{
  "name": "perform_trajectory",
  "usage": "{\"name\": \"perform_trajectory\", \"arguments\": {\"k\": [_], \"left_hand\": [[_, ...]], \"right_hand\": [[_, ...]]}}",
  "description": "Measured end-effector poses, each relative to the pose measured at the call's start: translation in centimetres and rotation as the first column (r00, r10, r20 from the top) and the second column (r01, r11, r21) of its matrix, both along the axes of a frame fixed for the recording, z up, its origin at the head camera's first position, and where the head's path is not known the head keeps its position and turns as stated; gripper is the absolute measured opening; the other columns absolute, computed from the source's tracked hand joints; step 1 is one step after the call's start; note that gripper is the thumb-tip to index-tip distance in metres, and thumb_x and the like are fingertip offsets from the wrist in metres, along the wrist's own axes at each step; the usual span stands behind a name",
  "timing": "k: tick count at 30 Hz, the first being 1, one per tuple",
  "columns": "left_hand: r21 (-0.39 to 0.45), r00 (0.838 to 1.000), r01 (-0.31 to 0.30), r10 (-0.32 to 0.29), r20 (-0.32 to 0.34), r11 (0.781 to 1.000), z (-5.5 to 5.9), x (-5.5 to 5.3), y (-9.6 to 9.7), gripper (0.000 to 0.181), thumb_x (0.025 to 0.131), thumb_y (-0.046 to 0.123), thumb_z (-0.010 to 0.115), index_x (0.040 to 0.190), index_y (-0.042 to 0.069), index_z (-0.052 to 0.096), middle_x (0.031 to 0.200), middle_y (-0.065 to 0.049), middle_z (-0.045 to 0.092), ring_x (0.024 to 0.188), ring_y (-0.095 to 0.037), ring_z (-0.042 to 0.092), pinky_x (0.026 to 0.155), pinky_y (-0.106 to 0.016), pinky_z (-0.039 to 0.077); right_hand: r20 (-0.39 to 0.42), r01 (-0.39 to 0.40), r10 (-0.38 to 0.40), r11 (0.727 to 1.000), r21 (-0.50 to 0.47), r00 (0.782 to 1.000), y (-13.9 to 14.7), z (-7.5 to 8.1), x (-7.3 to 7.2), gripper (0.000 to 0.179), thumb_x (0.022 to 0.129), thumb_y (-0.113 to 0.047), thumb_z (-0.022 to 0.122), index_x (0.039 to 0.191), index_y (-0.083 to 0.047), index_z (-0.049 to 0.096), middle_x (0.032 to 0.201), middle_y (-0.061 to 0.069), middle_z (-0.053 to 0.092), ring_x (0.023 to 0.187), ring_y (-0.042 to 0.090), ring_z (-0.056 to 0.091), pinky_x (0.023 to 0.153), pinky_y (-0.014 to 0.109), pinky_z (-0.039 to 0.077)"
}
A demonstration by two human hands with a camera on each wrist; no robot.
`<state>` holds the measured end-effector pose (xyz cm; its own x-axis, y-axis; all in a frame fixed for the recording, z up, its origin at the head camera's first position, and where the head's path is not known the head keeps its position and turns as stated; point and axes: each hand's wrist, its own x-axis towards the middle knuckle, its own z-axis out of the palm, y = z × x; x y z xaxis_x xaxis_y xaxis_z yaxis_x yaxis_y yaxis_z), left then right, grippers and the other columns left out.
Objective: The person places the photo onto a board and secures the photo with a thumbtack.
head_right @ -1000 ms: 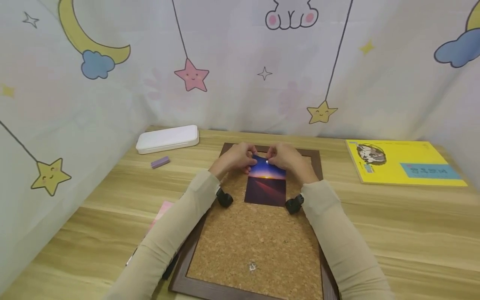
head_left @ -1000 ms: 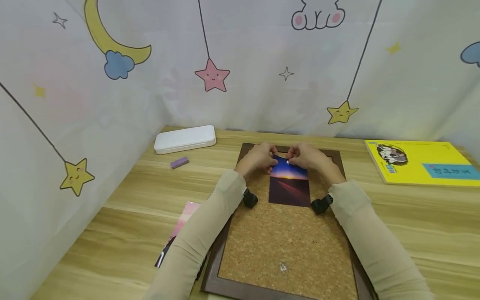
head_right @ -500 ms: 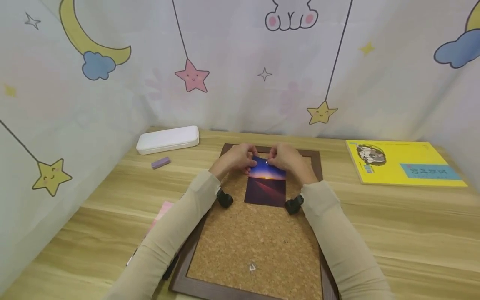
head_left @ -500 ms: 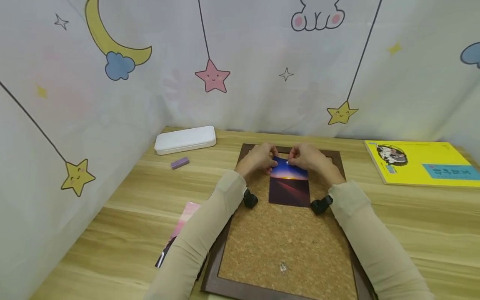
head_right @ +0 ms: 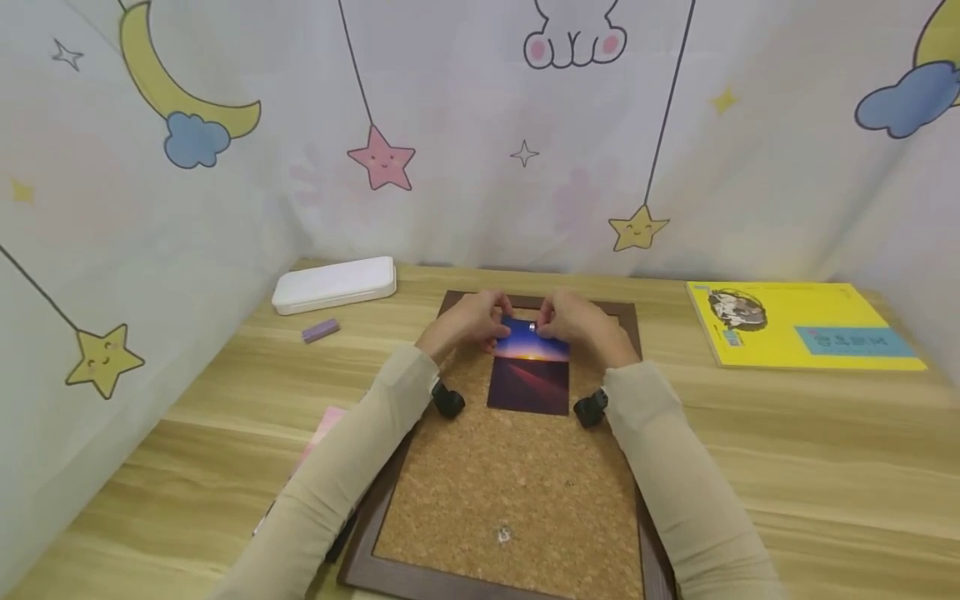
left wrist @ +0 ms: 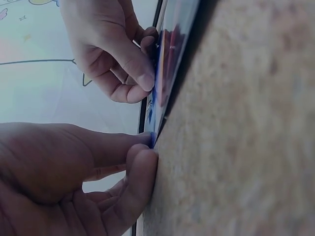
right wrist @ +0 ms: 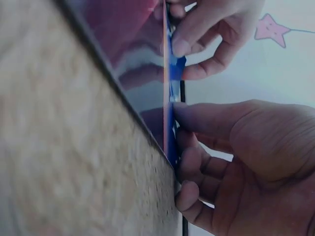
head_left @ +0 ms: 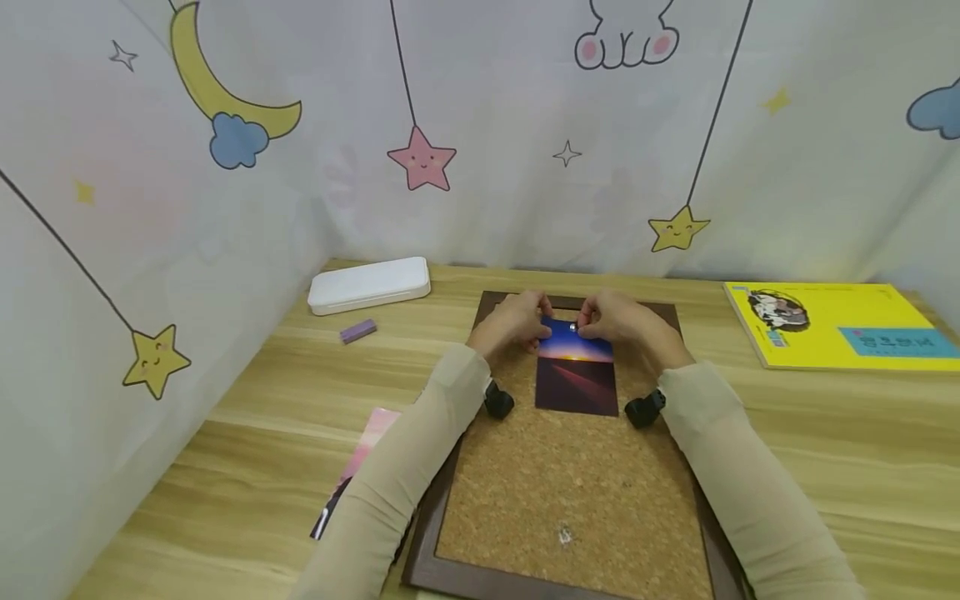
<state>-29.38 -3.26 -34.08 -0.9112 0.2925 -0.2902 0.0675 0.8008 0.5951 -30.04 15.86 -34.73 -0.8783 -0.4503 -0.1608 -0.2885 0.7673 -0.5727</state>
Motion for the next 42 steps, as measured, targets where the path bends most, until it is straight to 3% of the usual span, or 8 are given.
{"name": "perform_trajectory", "arguments": {"k": [7, 14, 32, 42], "left_hand": [[-0.077, 0.992, 0.1, -0.105, -0.065, 0.992, 0.2, 0.5, -0.4, 0.031, 0.099, 0.017, 0.066, 0.127, 0.014, 0.054, 0.09, -0.006, 0.064, 0.067, -0.015, 0.064, 0.064, -0.027, 0.051], [-0.074, 0.985, 0.161, -0.165, -0.056, 0.984, 0.3, 0.8, -0.7, 0.042, 0.097, 0.014, 0.067, 0.135, 0.012, 0.05, 0.089, -0.008, 0.061, 0.071, -0.017, 0.066, 0.066, -0.027, 0.054], [-0.098, 0.98, 0.185, -0.191, -0.058, 0.978, 0.4, 1.0, -0.9, 0.044, 0.098, 0.015, 0.066, 0.137, 0.01, 0.048, 0.084, -0.008, 0.061, 0.067, -0.016, 0.063, 0.061, -0.026, 0.052], [-0.061, 0.98, 0.199, -0.201, -0.013, 0.978, 0.5, 0.5, -1.2, 0.047, 0.097, 0.017, 0.068, 0.139, 0.012, 0.047, 0.093, -0.01, 0.062, 0.07, -0.016, 0.063, 0.061, -0.025, 0.052]], "right_hand": [[0.05, -0.063, 0.062, 0.998, 0.018, 0.997, 0.5, 0.5, 0.3, 0.006, 0.097, -0.006, 0.064, 0.094, -0.002, 0.061, 0.082, 0.006, 0.058, 0.072, 0.017, 0.05, 0.064, 0.03, 0.041], [0.089, -0.122, 0.118, 0.992, 0.043, 0.989, 0.8, 0.4, 0.3, 0.005, 0.097, -0.005, 0.063, 0.094, -0.002, 0.061, 0.08, 0.004, 0.056, 0.071, 0.016, 0.049, 0.066, 0.03, 0.04], [0.1, -0.15, 0.146, 0.988, 0.04, 0.984, 0.5, 0.6, 0.5, 0.005, 0.099, -0.005, 0.06, 0.097, 0.0, 0.059, 0.082, 0.006, 0.056, 0.073, 0.017, 0.05, 0.066, 0.03, 0.041], [0.111, -0.164, 0.16, 0.986, 0.034, 0.981, 0.8, 0.8, 0.4, 0.006, 0.097, -0.004, 0.061, 0.102, 0.001, 0.059, 0.089, 0.01, 0.06, 0.078, 0.02, 0.053, 0.07, 0.032, 0.044]]}}
